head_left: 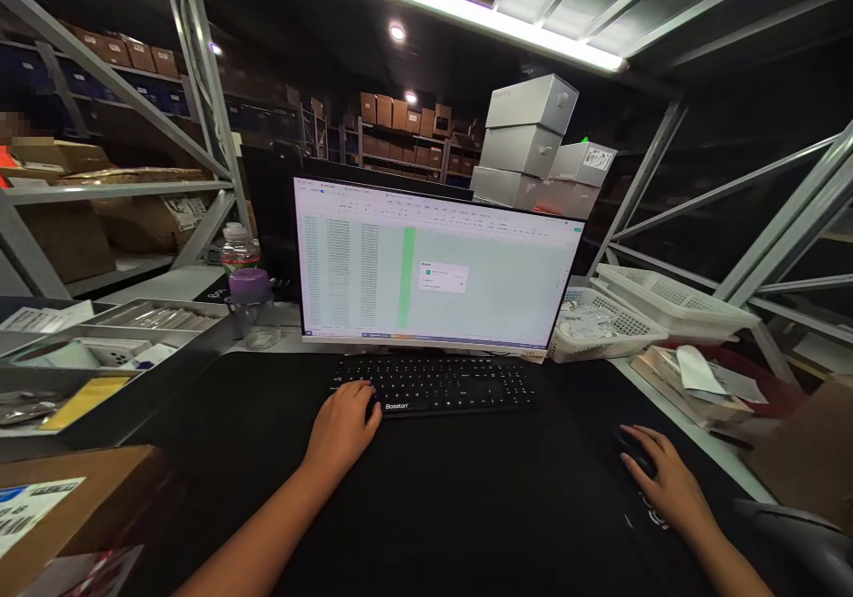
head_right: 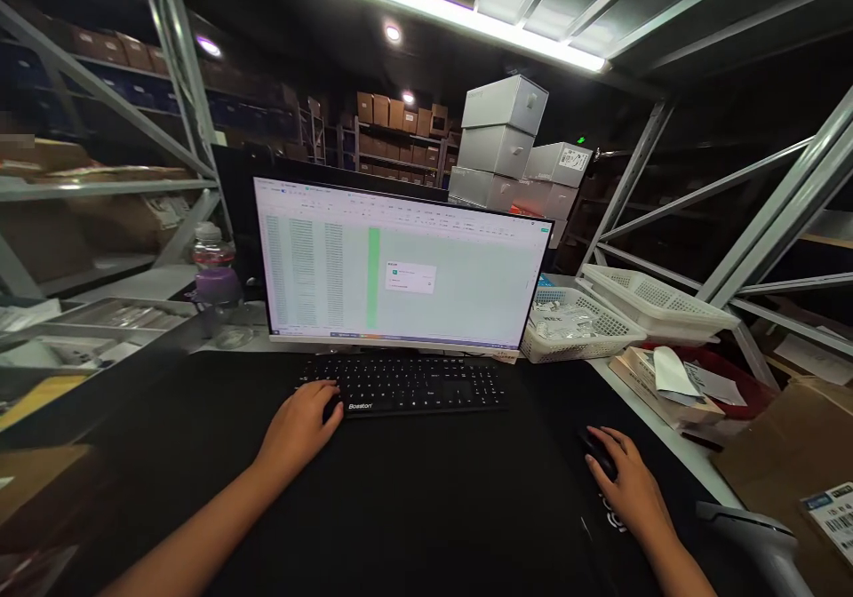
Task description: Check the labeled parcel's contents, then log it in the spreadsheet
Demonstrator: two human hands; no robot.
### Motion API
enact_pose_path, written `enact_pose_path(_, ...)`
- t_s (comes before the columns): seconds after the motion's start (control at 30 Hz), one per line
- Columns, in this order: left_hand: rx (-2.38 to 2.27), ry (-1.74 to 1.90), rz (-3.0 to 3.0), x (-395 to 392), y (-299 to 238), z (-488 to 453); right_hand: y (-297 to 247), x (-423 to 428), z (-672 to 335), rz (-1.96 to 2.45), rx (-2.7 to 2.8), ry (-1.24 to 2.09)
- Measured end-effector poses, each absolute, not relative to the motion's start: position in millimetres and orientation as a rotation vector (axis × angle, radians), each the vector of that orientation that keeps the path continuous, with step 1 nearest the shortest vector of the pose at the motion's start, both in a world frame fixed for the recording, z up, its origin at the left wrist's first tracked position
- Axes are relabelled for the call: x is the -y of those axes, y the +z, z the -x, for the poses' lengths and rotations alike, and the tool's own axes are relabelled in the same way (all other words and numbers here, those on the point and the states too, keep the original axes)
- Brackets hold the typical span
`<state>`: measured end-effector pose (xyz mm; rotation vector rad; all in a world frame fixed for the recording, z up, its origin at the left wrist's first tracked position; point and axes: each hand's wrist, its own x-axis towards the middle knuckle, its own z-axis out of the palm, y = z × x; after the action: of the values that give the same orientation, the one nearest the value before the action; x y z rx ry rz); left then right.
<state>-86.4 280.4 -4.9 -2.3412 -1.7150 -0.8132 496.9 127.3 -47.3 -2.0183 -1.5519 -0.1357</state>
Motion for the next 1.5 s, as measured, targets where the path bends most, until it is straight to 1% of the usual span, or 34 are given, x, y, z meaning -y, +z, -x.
enact_pose_path(0.4, 1.712, -0.790, 2.332, -283, -8, 87, -42, -126, -486, 1.966, 1.661, -0.125)
enact_pose_path(0.63, 1.730, -0.745, 2.354, -283, -3, 88, -38, -124, -483, 1.994, 1.662, -0.055)
enact_pose_path(1.33, 1.670, -0.868, 2.343, -290, -16, 92, -30, -123, -475, 1.984, 1.647, -0.041)
enact_pose_path(1.5, 1.689, -0.829, 2.343, -288, -11, 91, -29, -122, -475, 1.997, 1.656, -0.048)
